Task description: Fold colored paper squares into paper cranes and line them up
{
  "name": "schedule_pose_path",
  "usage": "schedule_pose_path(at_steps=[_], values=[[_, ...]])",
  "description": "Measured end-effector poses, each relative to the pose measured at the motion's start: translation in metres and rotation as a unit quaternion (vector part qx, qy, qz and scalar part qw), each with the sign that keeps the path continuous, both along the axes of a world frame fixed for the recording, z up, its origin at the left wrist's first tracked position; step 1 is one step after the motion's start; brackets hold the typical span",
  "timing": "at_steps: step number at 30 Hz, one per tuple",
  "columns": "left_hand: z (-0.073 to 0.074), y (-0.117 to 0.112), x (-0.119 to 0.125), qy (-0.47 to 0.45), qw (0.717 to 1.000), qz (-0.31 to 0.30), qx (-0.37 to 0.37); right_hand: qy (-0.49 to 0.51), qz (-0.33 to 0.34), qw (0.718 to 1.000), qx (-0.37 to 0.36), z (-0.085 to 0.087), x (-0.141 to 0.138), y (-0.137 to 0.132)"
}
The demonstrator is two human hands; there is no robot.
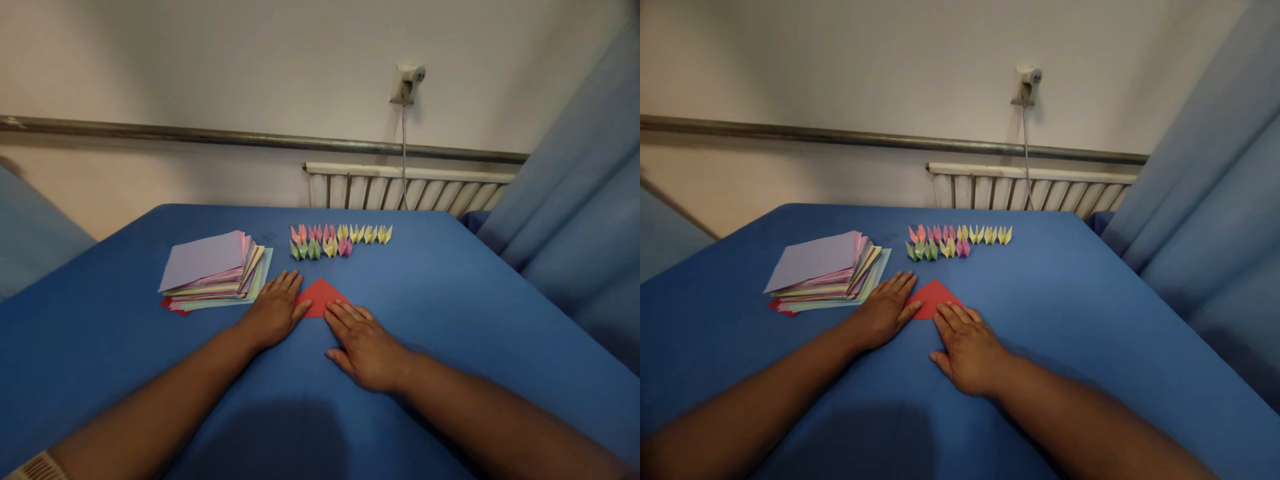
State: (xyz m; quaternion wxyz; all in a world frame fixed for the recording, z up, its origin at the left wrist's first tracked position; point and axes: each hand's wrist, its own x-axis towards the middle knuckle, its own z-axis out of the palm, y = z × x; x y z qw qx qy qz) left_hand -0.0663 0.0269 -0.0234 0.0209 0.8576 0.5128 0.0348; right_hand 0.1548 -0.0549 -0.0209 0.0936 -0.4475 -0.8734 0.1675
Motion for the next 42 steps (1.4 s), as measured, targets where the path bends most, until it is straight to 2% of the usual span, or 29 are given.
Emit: schedule_pose_path(at_steps=[2, 4, 7, 12, 14, 16, 18, 20, 23, 25, 27, 35, 39, 42], values=[[0.000, -0.002, 0.002, -0.002, 0.999, 0.005, 0.038, 0.000, -0.002, 1.000, -0.002, 0.000, 0.000, 0.000], [0.000, -0.004, 0.003, -0.002, 0.998, -0.014, 0.067, 0.003, 0.000, 1.000, 0.000, -0.001, 0.000, 0.000], [0.002, -0.003, 0.002, 0.002, 0.997, -0.035, 0.067, 0.008, 0.003, 1.000, 0.006, -0.002, 0.001, 0.000], [0.007, -0.004, 0.001, -0.039, 0.996, -0.027, 0.071, 0.013, -0.001, 1.000, 0.013, -0.003, 0.001, 0.000], [0.008, -0.014, 0.008, -0.072, 0.993, -0.074, 0.049, 0.012, -0.001, 1.000, 0.017, -0.004, 0.000, 0.000], [0.007, -0.025, 0.017, -0.089, 0.983, -0.158, -0.015, 0.013, 0.000, 1.000, 0.022, -0.004, 0.000, 0.000], [0.005, -0.031, 0.023, -0.082, 0.978, -0.184, -0.046, 0.014, -0.001, 1.000, 0.028, -0.004, -0.001, 0.000], [0.003, -0.027, 0.022, -0.063, 0.985, -0.156, -0.048, 0.012, -0.004, 0.999, 0.030, -0.003, -0.001, -0.001], [-0.001, -0.009, 0.012, -0.039, 0.994, -0.090, -0.040, 0.005, -0.002, 1.000, 0.024, -0.002, 0.000, -0.001], [-0.002, 0.002, 0.004, -0.046, 0.998, -0.041, -0.021, 0.003, 0.000, 1.000, 0.020, -0.002, 0.001, 0.000], [-0.001, 0.007, 0.001, -0.071, 0.997, -0.017, 0.001, 0.005, 0.001, 1.000, 0.019, -0.002, 0.002, 0.000], [0.005, -0.020, 0.011, -0.122, 0.991, -0.010, 0.052, 0.076, 0.015, 0.994, 0.074, 0.000, 0.005, 0.003], [0.005, -0.025, 0.012, -0.116, 0.992, 0.016, 0.053, 0.180, -0.052, 0.980, 0.069, -0.007, 0.008, 0.011], [0.009, -0.027, 0.015, -0.123, 0.991, 0.016, 0.055, 0.296, -0.139, 0.941, 0.091, -0.017, 0.011, 0.023]])
